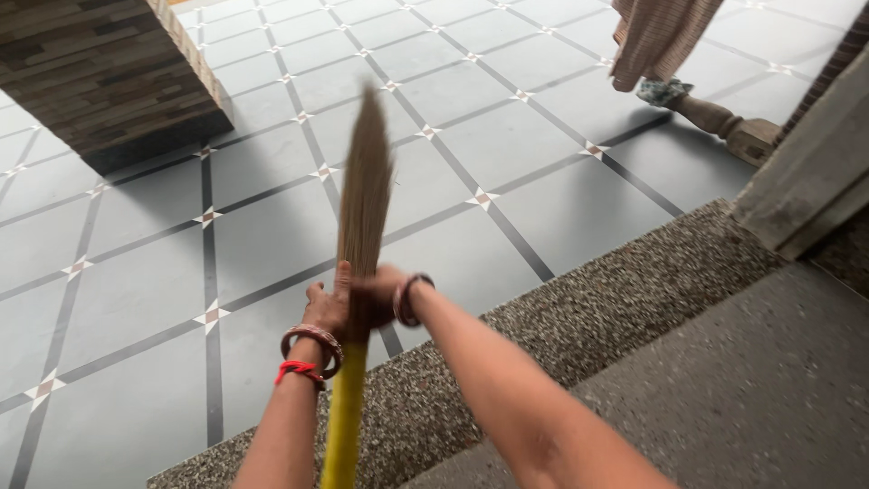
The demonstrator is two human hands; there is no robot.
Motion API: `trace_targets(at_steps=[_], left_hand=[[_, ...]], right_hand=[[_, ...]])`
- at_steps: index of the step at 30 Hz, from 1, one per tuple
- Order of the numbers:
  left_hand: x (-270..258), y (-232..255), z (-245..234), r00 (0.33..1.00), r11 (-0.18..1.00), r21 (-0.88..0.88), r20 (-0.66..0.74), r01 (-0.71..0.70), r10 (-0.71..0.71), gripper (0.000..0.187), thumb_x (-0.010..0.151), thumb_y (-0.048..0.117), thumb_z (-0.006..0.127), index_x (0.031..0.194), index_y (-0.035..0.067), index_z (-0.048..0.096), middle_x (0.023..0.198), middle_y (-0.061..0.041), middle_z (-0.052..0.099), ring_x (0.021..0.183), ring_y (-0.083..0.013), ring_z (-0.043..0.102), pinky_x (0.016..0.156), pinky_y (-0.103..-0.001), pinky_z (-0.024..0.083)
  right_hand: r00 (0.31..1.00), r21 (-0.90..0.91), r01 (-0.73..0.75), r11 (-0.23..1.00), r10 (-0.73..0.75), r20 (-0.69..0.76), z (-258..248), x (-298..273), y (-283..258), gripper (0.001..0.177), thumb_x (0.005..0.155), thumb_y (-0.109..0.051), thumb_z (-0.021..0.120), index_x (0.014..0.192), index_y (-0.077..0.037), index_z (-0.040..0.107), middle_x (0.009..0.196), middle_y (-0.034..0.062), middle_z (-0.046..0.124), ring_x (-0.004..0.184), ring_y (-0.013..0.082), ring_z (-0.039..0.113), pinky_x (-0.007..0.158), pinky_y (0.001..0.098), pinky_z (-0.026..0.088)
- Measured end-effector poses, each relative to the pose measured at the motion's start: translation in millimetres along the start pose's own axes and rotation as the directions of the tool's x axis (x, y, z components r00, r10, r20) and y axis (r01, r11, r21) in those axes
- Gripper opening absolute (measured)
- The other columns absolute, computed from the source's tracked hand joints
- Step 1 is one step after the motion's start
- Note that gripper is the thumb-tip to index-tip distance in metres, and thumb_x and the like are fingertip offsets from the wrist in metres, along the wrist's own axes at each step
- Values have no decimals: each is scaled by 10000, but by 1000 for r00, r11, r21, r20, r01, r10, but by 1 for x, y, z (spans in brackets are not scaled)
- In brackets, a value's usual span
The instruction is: The person sweeps the threshold and then the patio area using a broom with a yellow handle, pushing dust and debris outdoors.
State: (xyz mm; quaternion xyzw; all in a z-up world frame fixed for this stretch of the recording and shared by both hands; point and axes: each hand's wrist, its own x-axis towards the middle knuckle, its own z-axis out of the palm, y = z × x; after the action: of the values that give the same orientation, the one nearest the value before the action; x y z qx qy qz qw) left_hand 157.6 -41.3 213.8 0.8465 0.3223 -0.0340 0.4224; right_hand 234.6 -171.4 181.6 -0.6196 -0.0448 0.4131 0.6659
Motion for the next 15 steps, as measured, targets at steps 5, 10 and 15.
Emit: trace_targets(at_steps=[5, 10, 15], left_hand=[[-48, 21, -18, 988, 997, 9, 135, -76, 74, 984, 847, 805, 284, 1526, 94, 325, 1018, -226, 746, 874, -339, 792, 737, -459, 602], [-72, 51, -25, 958, 959, 180, 227, -217, 174, 797, 878, 742, 401, 1256, 64, 579, 872, -115, 749, 671, -233, 761, 585, -391, 593], [-66, 70, -7, 982, 968, 165, 18, -189, 189, 739, 930, 722, 430, 1168, 49, 620, 785, -117, 737, 620, -236, 739, 580, -387, 593]], right_hand=[[924, -42, 74, 996, -84, -373, 4, -53, -68, 739, 807, -470, 809, 1218, 101, 586, 1088, 251, 734, 827, 305, 780, 693, 399, 657], [833, -85, 104, 991, -134, -537, -12, -75, -92, 883, 759, -585, 778, 1297, 83, 568, 1150, 242, 714, 923, 323, 765, 740, 428, 672], [898, 146, 164, 976, -86, -432, -32, -81, -83, 1146, 647, -863, 565, 1445, -44, 477, 1266, 244, 649, 1033, 408, 743, 860, 524, 661]])
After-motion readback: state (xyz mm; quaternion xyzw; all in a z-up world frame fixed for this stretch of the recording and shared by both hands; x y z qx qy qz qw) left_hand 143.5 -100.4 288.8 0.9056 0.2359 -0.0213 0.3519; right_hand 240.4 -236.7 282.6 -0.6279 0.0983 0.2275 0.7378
